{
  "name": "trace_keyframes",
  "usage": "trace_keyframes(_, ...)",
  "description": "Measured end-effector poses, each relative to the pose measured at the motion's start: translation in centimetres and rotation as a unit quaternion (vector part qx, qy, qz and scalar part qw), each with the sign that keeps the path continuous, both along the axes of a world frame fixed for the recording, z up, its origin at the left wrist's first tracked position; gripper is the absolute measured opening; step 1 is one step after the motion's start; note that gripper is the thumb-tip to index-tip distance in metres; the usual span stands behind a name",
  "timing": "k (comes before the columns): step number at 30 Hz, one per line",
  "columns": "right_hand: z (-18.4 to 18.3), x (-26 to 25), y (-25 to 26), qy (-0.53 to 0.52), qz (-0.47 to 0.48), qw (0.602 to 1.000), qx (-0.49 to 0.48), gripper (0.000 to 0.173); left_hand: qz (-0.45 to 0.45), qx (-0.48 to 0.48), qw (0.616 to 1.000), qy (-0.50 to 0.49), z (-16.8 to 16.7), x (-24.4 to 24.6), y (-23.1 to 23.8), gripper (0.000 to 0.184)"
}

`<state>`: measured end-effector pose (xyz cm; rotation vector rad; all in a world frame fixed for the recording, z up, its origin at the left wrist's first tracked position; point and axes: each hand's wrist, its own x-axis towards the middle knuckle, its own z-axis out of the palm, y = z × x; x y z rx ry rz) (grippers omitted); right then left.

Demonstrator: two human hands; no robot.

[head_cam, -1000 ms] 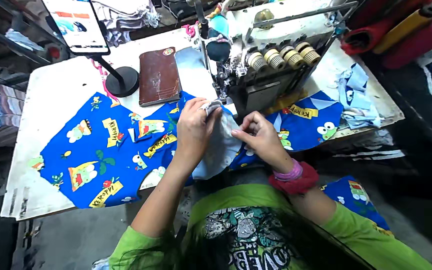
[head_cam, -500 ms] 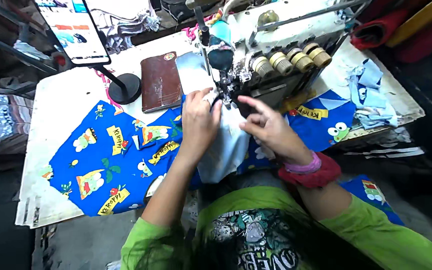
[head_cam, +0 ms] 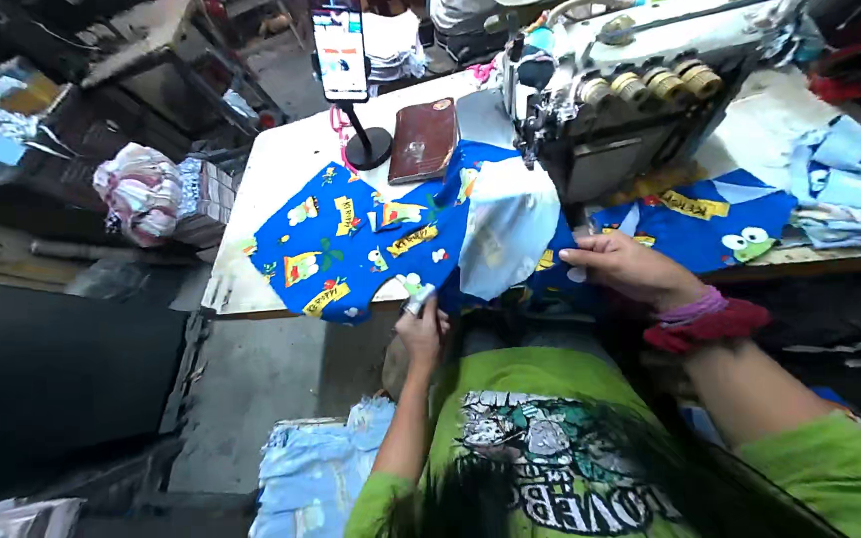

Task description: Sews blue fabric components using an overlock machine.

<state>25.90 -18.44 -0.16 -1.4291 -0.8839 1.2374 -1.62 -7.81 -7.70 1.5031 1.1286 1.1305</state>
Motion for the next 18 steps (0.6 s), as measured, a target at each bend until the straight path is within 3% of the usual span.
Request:
trace_keyframes(2, 0.5, -1.1, -1.3, 0.043, 0.006, 0.999, 0.016, 0.024, 0.064, 0.035, 0.996, -0.06, 1.6, -0.6, 1.0, 0.016)
trace_keyframes(5, 0.1, -3.6, -2.2, 0.088, -0.036, 0.995, 0.026, 0.024, 0.138, 0.247, 0.958, 0.052, 5.2, -3.8, 3.9, 0.025)
trace_keyframes(7, 0.0, -5.9, -1.9, 0.145, -0.071, 0.986, 0.038, 0.022, 0.105, 0.398, 0.898, 0.157, 7.8, -5.7, 7.4, 0.029)
trace_keyframes(9, -0.1, -8.0, -0.9, 0.184, -0.103, 0.977, 0.044, 0.02, 0.028, 0.486, 0.846, 0.218, 9.8, -5.8, 11.8, 0.026)
trace_keyframes(10, -0.3, -8.8, -0.3, 0.19, -0.116, 0.974, 0.044, 0.018, -0.012, 0.5, 0.836, 0.227, 10.5, -5.0, 13.9, 0.025)
trace_keyframes(13, -1.0, -9.9, 1.3, 0.187, -0.148, 0.97, 0.033, 0.013, -0.155, 0.445, 0.865, 0.169, 11.4, -2.4, 16.7, 0.028)
trace_keyframes(15, -0.8, -10.0, 1.5, 0.188, -0.155, 0.969, 0.03, 0.013, -0.233, 0.435, 0.862, 0.116, 11.2, -0.4, 14.2, 0.023)
trace_keyframes(18, 0.2, -10.3, 0.4, 0.184, -0.134, 0.973, 0.03, 0.015, -0.344, 0.347, 0.866, 0.109, 7.1, 3.9, 8.9, 0.019)
